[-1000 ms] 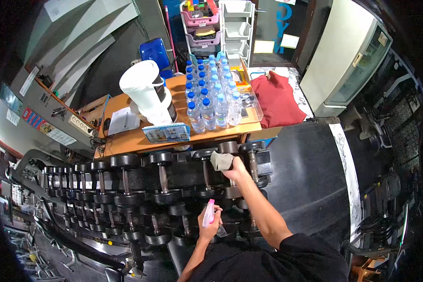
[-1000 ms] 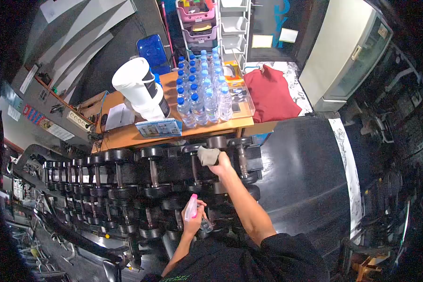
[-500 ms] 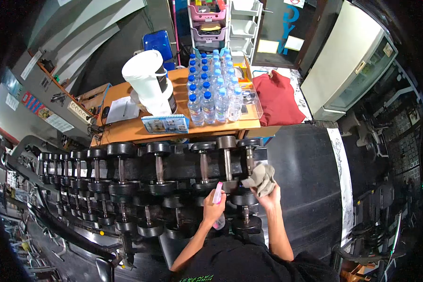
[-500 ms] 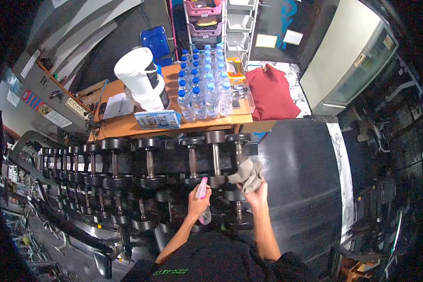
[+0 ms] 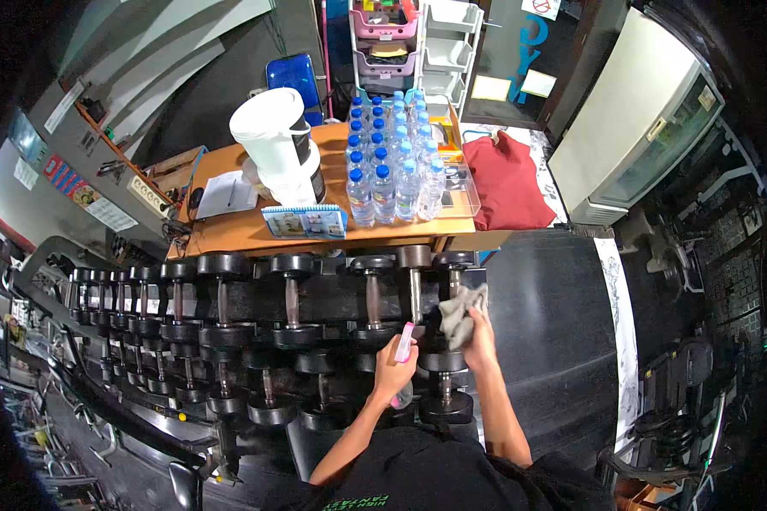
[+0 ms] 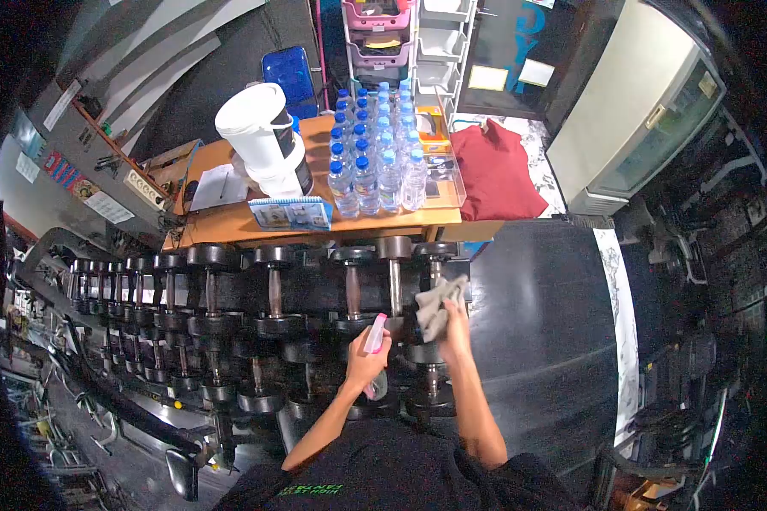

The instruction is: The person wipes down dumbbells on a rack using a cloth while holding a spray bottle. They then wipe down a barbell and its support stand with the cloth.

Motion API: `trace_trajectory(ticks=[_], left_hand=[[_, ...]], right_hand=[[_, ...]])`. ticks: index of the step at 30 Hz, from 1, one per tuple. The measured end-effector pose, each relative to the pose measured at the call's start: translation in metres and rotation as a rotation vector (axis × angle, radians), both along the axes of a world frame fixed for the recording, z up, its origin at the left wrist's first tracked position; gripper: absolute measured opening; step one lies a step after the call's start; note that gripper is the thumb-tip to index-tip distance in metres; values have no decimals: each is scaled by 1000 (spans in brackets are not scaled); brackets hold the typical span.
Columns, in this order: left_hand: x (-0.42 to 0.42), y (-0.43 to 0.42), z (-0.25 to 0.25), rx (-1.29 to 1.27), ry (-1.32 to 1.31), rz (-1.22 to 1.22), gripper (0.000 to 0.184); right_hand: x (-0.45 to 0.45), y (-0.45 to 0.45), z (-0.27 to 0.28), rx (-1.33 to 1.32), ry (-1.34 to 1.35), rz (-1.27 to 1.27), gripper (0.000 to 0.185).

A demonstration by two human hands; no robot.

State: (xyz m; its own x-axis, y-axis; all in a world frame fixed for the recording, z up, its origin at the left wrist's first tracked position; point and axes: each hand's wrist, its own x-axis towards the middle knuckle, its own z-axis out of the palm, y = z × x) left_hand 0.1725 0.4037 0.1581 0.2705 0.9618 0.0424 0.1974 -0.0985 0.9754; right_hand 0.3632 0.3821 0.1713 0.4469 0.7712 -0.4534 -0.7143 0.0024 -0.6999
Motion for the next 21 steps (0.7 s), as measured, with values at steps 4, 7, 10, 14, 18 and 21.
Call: trace_trajectory(ticks=[4, 7, 10, 14, 18, 21], left_hand=[[-8, -7, 13, -204, 30, -68, 10], [-17, -17, 1, -166, 9, -122, 11], [-32, -22, 5, -216, -6, -166, 12], [-48, -23, -3, -328, -35, -196, 12], [-53, -20, -12, -368, -32, -242, 11], [-56, -19, -4, -397, -47, -263, 10]], right_hand=[[-14, 65, -43, 0, -1228, -49, 38], [-29, 89, -39, 5, -1830, 351, 45], [-44, 81, -50, -86, -1835, 638, 47], [-17, 64, -43, 184, -1813, 835, 39], [9, 55, -7, -26, -1593, 1218, 36], [32, 79, -3, 23, -1350, 946, 30]])
